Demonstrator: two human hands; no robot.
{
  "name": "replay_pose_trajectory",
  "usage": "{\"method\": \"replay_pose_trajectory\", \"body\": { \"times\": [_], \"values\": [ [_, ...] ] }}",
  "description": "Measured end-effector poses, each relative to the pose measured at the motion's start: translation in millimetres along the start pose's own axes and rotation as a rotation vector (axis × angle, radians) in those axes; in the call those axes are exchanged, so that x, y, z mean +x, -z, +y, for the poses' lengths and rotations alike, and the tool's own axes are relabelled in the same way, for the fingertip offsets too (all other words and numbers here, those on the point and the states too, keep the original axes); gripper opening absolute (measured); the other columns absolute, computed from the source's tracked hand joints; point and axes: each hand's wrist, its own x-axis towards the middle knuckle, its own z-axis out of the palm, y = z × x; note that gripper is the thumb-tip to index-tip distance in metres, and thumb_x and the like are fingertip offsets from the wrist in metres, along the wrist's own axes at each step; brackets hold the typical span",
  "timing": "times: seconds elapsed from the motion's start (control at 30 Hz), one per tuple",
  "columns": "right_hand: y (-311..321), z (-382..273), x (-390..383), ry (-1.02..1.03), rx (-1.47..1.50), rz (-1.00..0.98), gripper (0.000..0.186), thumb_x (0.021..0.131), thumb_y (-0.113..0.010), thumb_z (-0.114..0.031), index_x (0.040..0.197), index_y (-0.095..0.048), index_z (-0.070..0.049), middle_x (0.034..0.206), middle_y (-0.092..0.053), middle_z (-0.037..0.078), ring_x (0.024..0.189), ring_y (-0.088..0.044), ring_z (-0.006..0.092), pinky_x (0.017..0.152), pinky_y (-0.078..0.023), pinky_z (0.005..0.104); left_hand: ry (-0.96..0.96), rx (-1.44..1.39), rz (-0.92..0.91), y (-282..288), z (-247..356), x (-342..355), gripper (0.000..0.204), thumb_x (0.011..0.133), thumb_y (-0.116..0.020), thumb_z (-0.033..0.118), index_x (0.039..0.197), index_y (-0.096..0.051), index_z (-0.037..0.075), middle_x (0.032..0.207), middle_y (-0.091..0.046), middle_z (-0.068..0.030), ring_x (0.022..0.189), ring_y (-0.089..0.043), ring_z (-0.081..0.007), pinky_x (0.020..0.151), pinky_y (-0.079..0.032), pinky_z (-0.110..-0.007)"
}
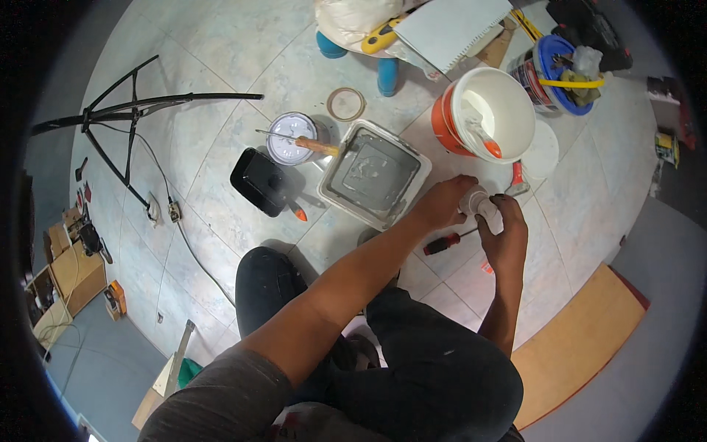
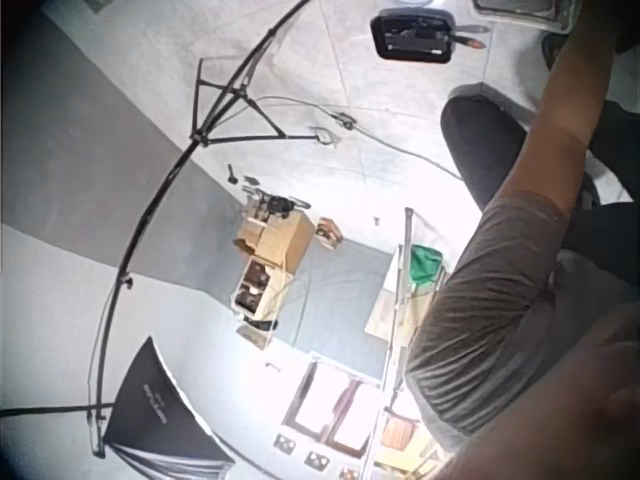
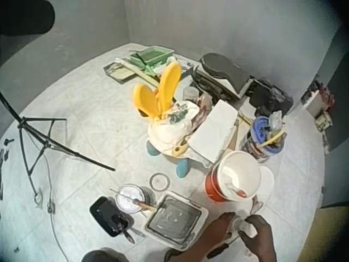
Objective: The person unscrews the cap of a plastic bottle, pours liquid into a black container, and then uses a brush to mix the contents inside the container.
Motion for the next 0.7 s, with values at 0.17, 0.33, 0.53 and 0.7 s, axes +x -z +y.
{"method": "replay_pose_trajectory", "body": {
  "times": [0.17,0.33,0.53,0.7],
  "values": [
    [-1.1,-4.5,5.1,-0.148,0.145,-0.075,0.044,0.081,-0.091,-0.003,0.121,-0.072,0.001,0.119,-0.076,0.020,0.105,-0.077,0.0367,0.088,-0.063,0.0429,-0.011,-0.016,0.039,-8.1,-7.7,0.2,0.083,0.067,-0.092,0.010,0.144,-0.062,0.003,0.138,-0.070,-0.0200,0.127,-0.069,-0.0403,0.112,-0.056,-0.046],
    [-4.0,1.7,11.5,-0.148,0.139,-0.055,0.041,0.082,-0.092,-0.008,0.118,-0.074,0.000,0.116,-0.077,0.017,0.101,-0.077,0.0345,0.085,-0.062,0.0421,-0.059,-0.003,0.095,-9.7,-20.3,1.3,0.078,0.068,-0.091,0.012,0.142,-0.067,0.008,0.138,-0.072,-0.0172,0.127,-0.070,-0.0374,0.110,-0.056,-0.046],
    [-37.6,38.3,-10.8,-0.015,0.211,0.229,0.047,0.078,-0.098,-0.008,0.119,-0.076,-0.002,0.117,-0.078,0.016,0.106,-0.077,0.0314,0.094,-0.060,0.0381,0.021,-0.125,0.013,10.9,4.3,6.2,0.077,0.067,-0.090,0.008,0.140,-0.067,0.006,0.130,-0.076,-0.0184,0.119,-0.073,-0.0388,0.104,-0.060,-0.045],
    [-34.1,29.7,-8.3,-0.146,0.258,0.105,0.063,0.076,-0.099,-0.009,0.131,-0.068,-0.002,0.124,-0.078,0.015,0.117,-0.075,0.0309,0.101,-0.059,0.0395,0.027,-0.078,-0.007,12.5,3.0,3.8,0.078,0.067,-0.091,0.009,0.141,-0.067,0.005,0.130,-0.076,-0.0187,0.119,-0.073,-0.0400,0.103,-0.060,-0.046]
  ]
}}
